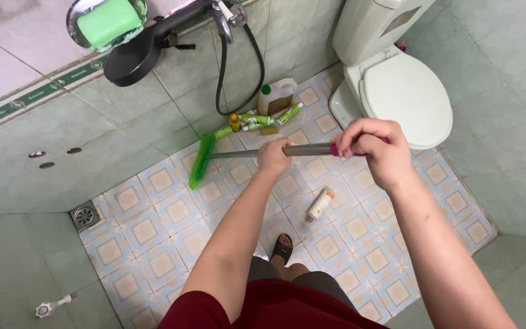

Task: Sweeping the tiled bathroom floor using a broom.

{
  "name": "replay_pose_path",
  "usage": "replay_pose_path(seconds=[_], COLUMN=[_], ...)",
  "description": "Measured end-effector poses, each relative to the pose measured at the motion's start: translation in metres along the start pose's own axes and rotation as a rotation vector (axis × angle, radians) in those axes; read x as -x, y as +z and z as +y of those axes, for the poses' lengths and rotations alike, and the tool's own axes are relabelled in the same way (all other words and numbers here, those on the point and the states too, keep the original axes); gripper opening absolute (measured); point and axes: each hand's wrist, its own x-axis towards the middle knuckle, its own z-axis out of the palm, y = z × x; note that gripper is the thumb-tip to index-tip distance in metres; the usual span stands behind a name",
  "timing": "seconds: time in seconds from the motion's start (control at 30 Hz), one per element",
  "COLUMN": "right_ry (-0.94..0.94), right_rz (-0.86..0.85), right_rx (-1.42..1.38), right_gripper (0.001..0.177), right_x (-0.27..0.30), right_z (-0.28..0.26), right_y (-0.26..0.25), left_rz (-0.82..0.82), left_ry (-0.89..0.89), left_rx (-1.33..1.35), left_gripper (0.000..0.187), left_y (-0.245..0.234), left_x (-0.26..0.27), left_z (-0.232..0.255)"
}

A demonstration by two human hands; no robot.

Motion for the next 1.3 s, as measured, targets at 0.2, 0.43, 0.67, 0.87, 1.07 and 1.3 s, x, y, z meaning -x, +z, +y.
replay_pose_path(seconds=[0.2,0.43,0.67,0.87,1.07,1.3], right_ry=[-0.023,-0.283,-0.468,-0.341,-0.337,-0.381], right_rz=[0.148,-0.006,0.179,-0.055,-0.101,-0.232], right_rx=[-0.062,-0.121,-0.051,0.11,-0.122,0.017], right_gripper=[0.021,0.017,0.021,0.016,0.02,0.018], right_x=[0.005,0.008,-0.011,-0.029,-0.052,-0.073], right_z=[-0.034,-0.099,-0.072,-0.018,-0.073,-0.081], right_y=[0.016,0.031,0.055,0.098,0.095,0.112], left_rz=[-0.441,-0.3,-0.214,-0.167,-0.019,0.034], left_ry=[0.065,0.161,0.325,0.178,0.119,0.032], left_rx=[-0.07,-0.046,-0.233,-0.28,-0.279,-0.094], left_gripper=[0.022,0.021,0.02,0.033,0.045,0.033], left_y=[-0.045,-0.119,-0.153,-0.132,-0.2,-0.181], left_x=[-0.001,0.015,-0.019,-0.016,0.007,-0.016], left_z=[0.027,0.099,0.079,-0.02,0.021,0.004])
